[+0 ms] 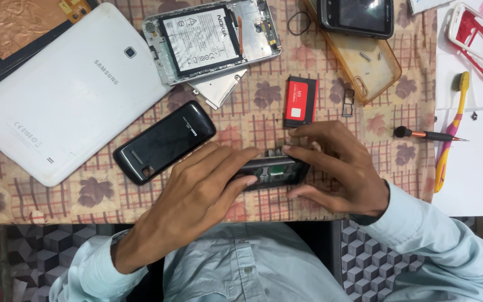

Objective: The person assembles a small mobile phone by inserting a red battery into the chassis, then attaching the keypad and back cover. The person repeatedly removes and reattaches the keypad and back cover during the process.

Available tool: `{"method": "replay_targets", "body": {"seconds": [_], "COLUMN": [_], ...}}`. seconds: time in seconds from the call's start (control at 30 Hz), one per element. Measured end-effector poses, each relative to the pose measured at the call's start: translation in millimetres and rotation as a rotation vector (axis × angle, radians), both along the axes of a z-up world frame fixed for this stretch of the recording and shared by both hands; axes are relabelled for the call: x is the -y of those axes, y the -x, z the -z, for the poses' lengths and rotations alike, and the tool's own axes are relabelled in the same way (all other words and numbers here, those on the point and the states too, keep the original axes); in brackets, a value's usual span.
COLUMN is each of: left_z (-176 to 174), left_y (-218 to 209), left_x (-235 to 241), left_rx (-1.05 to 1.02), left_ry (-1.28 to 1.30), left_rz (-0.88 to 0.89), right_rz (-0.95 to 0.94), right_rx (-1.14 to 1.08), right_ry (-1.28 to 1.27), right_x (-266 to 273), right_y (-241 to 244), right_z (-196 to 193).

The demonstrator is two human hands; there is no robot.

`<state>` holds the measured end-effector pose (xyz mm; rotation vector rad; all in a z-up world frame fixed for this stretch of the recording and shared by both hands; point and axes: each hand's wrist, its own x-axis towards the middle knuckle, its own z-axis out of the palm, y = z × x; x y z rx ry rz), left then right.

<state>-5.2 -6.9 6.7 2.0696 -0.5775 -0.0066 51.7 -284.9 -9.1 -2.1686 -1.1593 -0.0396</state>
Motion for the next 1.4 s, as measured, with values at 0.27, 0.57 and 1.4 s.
{"method": "replay_targets", "body": {"seconds": [0.27,0.57,1.4], "left_z": [5,9,44], "left_y": [9,14,46], "left_x": [-5,-7,79], "left_rx": [0.109,0.035,-0.387], "left_ry": [-0.116,-0.045,1.28], "left_rz": [0.05,0.068,-0.098], "right_rz": [-0.09,-0.068,0.011], "right_rx": [-0.001,0.069,0.384], "right_ry": [0.068,0.01,-0.191], "right_x": [-6,-12,-17], "right_y": [8,12,37], "right_z": [-4,-4,-2]}}
